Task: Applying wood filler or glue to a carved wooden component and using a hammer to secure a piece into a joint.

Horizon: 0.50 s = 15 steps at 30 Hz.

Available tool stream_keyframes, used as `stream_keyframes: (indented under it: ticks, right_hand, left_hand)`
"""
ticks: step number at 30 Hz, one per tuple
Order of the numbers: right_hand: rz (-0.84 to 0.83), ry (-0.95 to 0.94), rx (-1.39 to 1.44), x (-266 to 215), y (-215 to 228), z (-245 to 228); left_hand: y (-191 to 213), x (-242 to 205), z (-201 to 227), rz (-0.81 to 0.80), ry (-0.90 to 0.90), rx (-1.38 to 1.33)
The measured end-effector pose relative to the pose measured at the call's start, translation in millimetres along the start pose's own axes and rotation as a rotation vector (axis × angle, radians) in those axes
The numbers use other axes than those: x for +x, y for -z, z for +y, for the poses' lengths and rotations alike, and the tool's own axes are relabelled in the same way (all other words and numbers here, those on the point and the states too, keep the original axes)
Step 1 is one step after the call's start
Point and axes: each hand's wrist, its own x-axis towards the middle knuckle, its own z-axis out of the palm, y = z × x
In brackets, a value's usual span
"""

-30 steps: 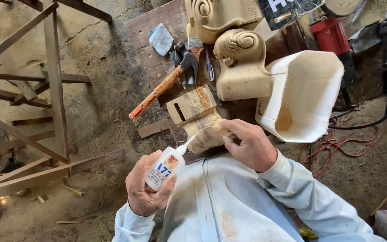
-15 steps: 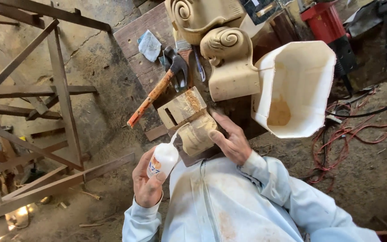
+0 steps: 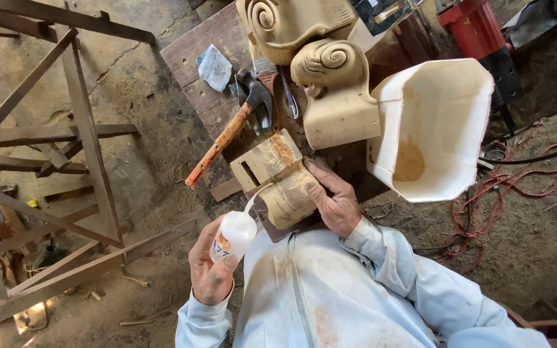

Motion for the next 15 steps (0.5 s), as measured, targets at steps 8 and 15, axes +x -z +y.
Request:
stream_keyframes:
  ticks: [8,15]
  right_hand:
    - [0.076,-0.019,0.031,-4.0,-4.5,11.4]
    - [0.086,-0.181,0.080,-0.5,-4.2,-5.9]
  left_hand:
    - [12.6,15.0,8.3,-0.084,0.047,-0.010]
    - [16.4,40.2,16.9,-0.180,0.074,-0.005]
